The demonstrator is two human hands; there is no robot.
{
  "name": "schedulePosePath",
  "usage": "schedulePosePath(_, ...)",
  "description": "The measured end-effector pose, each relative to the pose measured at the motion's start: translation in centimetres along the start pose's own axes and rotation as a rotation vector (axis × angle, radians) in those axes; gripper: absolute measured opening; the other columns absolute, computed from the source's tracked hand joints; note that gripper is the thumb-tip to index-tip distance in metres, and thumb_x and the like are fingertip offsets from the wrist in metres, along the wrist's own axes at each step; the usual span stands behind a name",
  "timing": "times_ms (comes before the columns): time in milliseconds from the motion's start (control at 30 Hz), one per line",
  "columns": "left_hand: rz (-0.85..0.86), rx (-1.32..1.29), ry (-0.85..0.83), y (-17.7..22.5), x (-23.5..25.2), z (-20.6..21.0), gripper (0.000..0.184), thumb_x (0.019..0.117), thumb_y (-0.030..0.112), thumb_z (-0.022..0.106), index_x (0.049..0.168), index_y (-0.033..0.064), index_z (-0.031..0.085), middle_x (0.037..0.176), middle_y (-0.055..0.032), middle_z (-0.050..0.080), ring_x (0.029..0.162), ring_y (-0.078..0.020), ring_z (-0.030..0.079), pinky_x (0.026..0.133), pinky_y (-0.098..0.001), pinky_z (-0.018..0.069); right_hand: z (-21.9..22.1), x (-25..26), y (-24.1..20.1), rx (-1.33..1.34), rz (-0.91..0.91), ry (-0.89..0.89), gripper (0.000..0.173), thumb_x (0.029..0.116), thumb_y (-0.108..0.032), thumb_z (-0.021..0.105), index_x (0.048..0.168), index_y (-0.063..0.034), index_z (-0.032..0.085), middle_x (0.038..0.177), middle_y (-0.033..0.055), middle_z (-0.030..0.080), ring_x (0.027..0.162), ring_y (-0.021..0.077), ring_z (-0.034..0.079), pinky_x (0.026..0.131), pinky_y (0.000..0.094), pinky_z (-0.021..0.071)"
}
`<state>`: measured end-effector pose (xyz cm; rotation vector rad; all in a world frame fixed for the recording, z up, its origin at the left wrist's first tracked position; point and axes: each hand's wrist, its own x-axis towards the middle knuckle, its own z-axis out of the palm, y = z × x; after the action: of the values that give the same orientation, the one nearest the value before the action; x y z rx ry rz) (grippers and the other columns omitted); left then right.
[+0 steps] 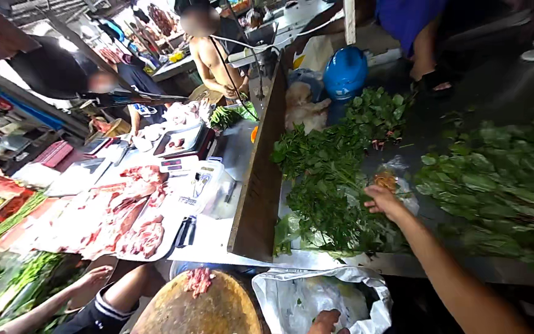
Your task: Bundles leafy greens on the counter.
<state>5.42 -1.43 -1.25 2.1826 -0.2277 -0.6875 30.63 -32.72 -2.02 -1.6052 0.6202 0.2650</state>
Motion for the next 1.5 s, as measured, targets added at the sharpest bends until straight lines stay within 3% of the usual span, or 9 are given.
schedulePosePath(167,0.068,-0.055,-0.032,-0.3,-0.4,-0.7,0.037,0.1036,0.02,0.058,0.129,-0.0068,0.064,0.123,-0.0263,0.067,0.109,-0.0352,0.069,0.099,-0.0504,0.0545,-0.3,-1.9,1.4,0.014,-0.22,0.187,0.034,0.1087,-0.024,0.05,0.13,-0.0009,0.063,0.142,0.0233,0.052,0.115,0.034,0.063,0.086,0.0497,0.0584)
schedulePosePath(400,0.137,-0.253,-0.07,0.7,0.4,-2.3,0.035,0.1024,0.016,0.061,0.13,-0.005,0.063,0.122,-0.0207,0.068,0.099,-0.0249,0.071,0.092,-0.042,0.0581,0.3,-5.4,0.8,0.404,-0.212,0.147,0.03,0.1086,-0.013,0.049,0.134,0.0018,0.056,0.112,0.0143,0.065,0.075,0.0164,0.068,0.064,0.0304,0.0592)
schedulePosePath(633,0.179,-0.535,0.188,3.4,3.4,-3.5,0.043,0.1026,0.027,0.058,0.136,-0.0003,0.06,0.136,-0.0175,0.058,0.112,-0.0202,0.065,0.095,-0.038,0.0563,6.3,-14.3,4.3,0.709,-0.214,-0.208,0.034,0.1035,-0.002,0.045,0.136,-0.0034,0.053,0.111,0.0056,0.07,0.073,0.009,0.065,0.063,0.0232,0.0552)
schedulePosePath(733,0.115,-0.632,0.234,3.8,4.3,-4.4,0.058,0.0992,0.035,0.062,0.144,-0.0006,0.052,0.143,-0.0189,0.053,0.113,-0.021,0.065,0.094,-0.0382,0.0572,10.3,-18.6,6.4,0.575,-0.212,-0.374,0.033,0.0983,-0.006,0.046,0.129,0.0,0.056,0.107,0.0051,0.069,0.082,0.0116,0.066,0.075,0.0312,0.0584)
schedulePosePath(867,0.022,-0.342,0.347,2.5,3.0,-5.4,0.031,0.1032,0.023,0.058,0.121,-0.0009,0.067,0.101,-0.0111,0.072,0.088,-0.0165,0.069,0.083,-0.039,0.0584,13.2,-23.1,9.6,0.153,-0.302,-0.621,0.022,0.0981,-0.005,0.057,0.115,0.0046,0.067,0.098,0.0084,0.072,0.088,0.0132,0.07,0.085,0.0347,0.0602)
schedulePosePath(967,-0.053,-0.209,0.458,0.8,2.1,-5.7,0.027,0.1051,0.019,0.053,0.115,-0.001,0.069,0.096,-0.0121,0.071,0.084,-0.0193,0.069,0.081,-0.0405,0.0577,12.6,-21.2,10.0,-0.394,-0.319,-0.897,0.035,0.0965,-0.013,0.07,0.127,0.0029,0.066,0.119,0.0212,0.07,0.108,0.031,0.068,0.101,0.0482,0.0524)
schedulePosePath(1233,-0.068,-0.098,0.548,-0.9,0.1,-4.5,0.026,0.1062,0.023,0.054,0.106,-0.0001,0.067,0.072,-0.0071,0.063,0.063,-0.0165,0.061,0.065,-0.038,0.0551,8.6,-11.5,10.3,-0.616,-0.322,-0.234,0.035,0.1038,-0.014,0.05,0.132,0.001,0.065,0.13,0.0248,0.064,0.12,0.0386,0.063,0.106,0.0556,0.0487)
schedulePosePath(1367,-0.07,-0.028,0.629,-0.9,-0.1,-3.6,0.027,0.1054,0.022,0.056,0.099,-0.0012,0.068,0.068,-0.009,0.062,0.061,-0.0199,0.062,0.063,-0.0413,0.0553,9.3,-7.3,9.5,-0.801,-0.155,-0.036,0.075,0.0984,-0.046,0.064,0.152,0.003,0.043,0.152,0.0347,0.041,0.138,0.0538,0.043,0.112,0.0697,0.035)
schedulePosePath(1500,-0.07,-0.043,0.645,-1.2,-0.6,-3.0,0.025,0.1052,0.021,0.056,0.099,0.0,0.067,0.066,-0.0066,0.06,0.058,-0.0163,0.059,0.06,-0.0369,0.0533,12.1,-5.8,9.4,-0.884,-0.219,0.039,0.095,0.0878,-0.038,0.078,0.161,-0.0033,0.028,0.158,0.0359,0.031,0.14,0.0599,0.035,0.109,0.0748,0.0316)
